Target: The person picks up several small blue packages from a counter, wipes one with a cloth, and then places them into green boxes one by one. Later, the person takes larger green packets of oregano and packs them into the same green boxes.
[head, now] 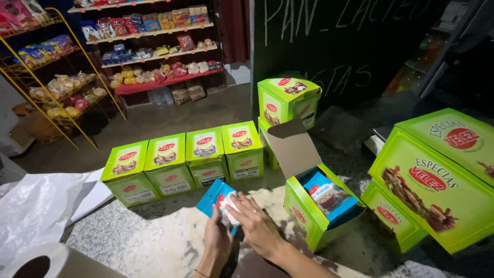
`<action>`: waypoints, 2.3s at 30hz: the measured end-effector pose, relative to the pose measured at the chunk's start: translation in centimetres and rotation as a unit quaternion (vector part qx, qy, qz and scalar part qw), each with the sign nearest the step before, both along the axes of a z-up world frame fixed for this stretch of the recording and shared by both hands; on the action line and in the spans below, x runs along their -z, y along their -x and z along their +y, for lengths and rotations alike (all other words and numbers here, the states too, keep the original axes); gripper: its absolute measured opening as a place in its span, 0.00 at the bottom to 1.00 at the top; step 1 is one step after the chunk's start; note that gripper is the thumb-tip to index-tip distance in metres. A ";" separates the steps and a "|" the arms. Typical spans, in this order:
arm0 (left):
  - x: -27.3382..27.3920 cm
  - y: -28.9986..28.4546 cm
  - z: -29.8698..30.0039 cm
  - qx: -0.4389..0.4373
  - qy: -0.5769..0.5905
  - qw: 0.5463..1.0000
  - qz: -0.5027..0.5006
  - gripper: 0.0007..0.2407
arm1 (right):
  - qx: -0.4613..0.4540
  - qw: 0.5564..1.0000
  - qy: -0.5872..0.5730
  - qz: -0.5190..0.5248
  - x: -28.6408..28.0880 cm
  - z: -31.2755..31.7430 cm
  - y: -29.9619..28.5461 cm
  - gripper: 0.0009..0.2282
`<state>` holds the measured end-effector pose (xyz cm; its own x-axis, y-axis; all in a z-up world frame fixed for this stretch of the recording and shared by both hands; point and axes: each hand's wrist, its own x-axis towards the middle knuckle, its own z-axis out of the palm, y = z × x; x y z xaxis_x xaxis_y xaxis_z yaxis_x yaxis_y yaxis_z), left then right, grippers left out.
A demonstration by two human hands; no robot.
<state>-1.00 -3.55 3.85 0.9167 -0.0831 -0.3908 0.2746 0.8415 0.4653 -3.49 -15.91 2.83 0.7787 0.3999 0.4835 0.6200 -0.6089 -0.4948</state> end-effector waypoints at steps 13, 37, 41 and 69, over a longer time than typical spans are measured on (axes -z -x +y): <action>4.3 -1.8 3.2 0.069 0.061 0.994 -0.056 0.29 | -0.096 0.983 0.141 -0.075 -0.2 0.6 0.9 0.34; -1.3 0.7 2.6 0.054 0.028 0.995 -0.083 0.33 | 0.061 0.971 0.195 -0.123 1.1 1.2 0.2 0.41; -2.3 1.5 2.5 0.076 -0.044 0.994 -0.070 0.34 | 0.079 0.984 0.156 -0.028 -0.2 1.6 0.9 0.42; 4.0 0.0 0.9 0.067 -0.144 0.973 -0.168 0.17 | 0.113 0.977 -0.114 0.143 0.3 0.9 -0.1 0.41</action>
<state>-0.95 -2.62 -0.17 0.9853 -0.1418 -0.0954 0.1642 0.6302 0.7589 -3.40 -14.99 2.51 0.9507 0.1096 0.2900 0.2993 -0.5681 -0.7666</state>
